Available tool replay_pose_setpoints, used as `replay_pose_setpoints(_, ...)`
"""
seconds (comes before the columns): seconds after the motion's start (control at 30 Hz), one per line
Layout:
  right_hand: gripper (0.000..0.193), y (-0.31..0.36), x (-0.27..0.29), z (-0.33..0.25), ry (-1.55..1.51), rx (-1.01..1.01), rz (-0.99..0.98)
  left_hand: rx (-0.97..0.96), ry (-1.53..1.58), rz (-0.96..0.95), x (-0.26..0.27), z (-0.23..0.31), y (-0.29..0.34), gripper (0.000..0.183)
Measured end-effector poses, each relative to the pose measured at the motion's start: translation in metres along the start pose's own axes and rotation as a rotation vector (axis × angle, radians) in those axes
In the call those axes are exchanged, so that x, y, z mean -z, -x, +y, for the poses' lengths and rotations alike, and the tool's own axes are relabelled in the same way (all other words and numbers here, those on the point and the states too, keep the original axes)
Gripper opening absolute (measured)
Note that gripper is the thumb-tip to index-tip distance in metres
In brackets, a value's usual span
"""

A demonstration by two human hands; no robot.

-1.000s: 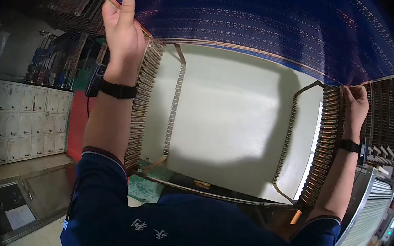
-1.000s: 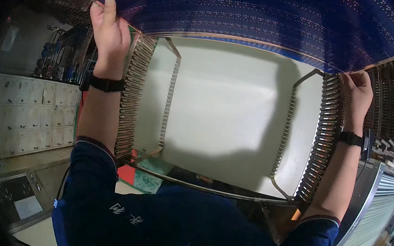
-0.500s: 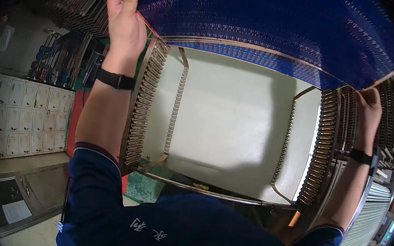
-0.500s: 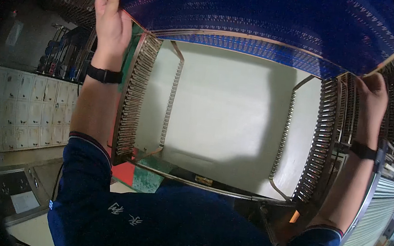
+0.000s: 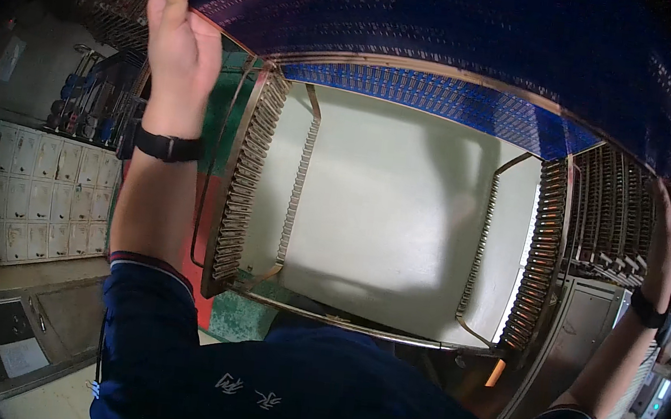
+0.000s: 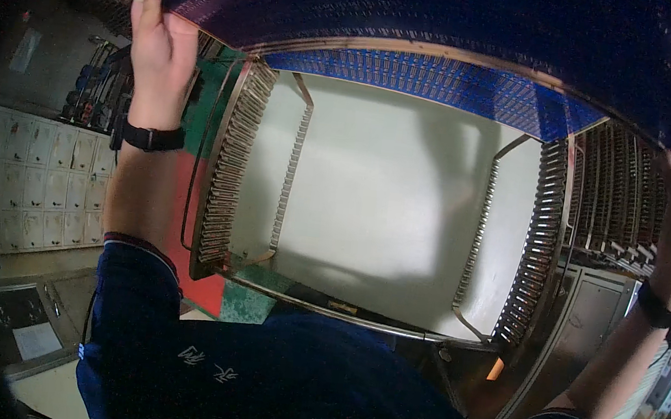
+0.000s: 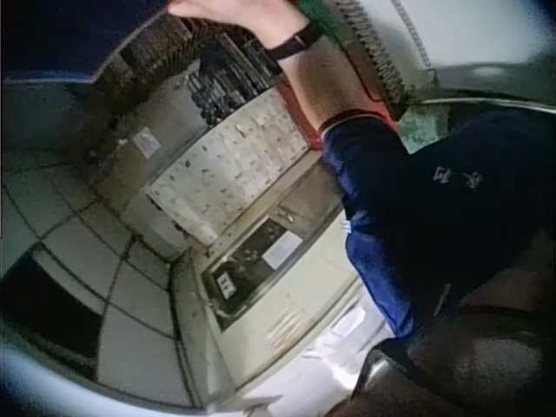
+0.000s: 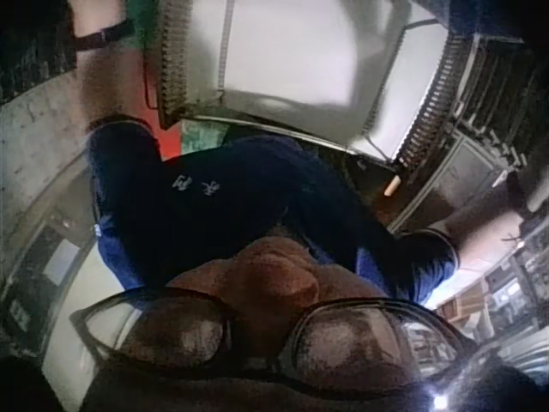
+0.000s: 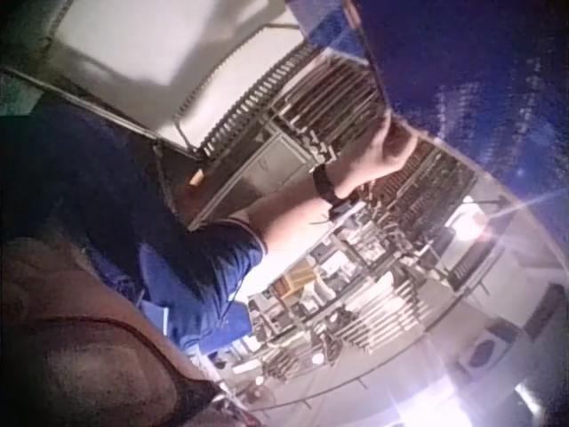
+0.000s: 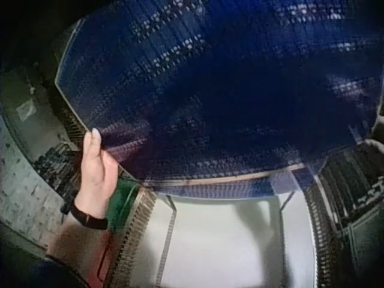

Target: Selecting industrial panels from a machine, transporting them across the floor, and organizing them into a storage rack.

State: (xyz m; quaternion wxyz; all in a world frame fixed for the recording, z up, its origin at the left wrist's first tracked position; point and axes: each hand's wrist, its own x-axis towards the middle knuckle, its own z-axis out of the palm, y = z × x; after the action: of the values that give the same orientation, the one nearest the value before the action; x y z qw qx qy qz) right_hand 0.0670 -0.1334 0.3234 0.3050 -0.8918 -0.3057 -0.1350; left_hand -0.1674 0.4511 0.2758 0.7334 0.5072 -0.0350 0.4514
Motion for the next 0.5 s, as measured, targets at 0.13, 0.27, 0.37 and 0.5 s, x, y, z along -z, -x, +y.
replay_pose_setpoints(0.13,0.011,0.013,-0.021,-0.016,-0.101,0.015,0.035,0.004,-0.017,-0.007,0.005,-0.018,0.014,0.02)
replay_pose_setpoints(0.27,0.009,0.016,-0.028,-0.004,-0.161,0.017,-0.01,-0.002,-0.038,0.002,0.01,-0.024,0.014,0.017)
replay_pose_setpoints(0.37,0.015,0.021,-0.029,0.018,-0.129,-0.024,-0.031,0.0,-0.053,0.011,0.007,-0.027,0.014,0.014)
replay_pose_setpoints(0.5,0.012,0.03,-0.056,0.013,-0.267,-0.048,0.034,-0.03,-0.085,0.03,0.015,-0.032,0.024,0.011)
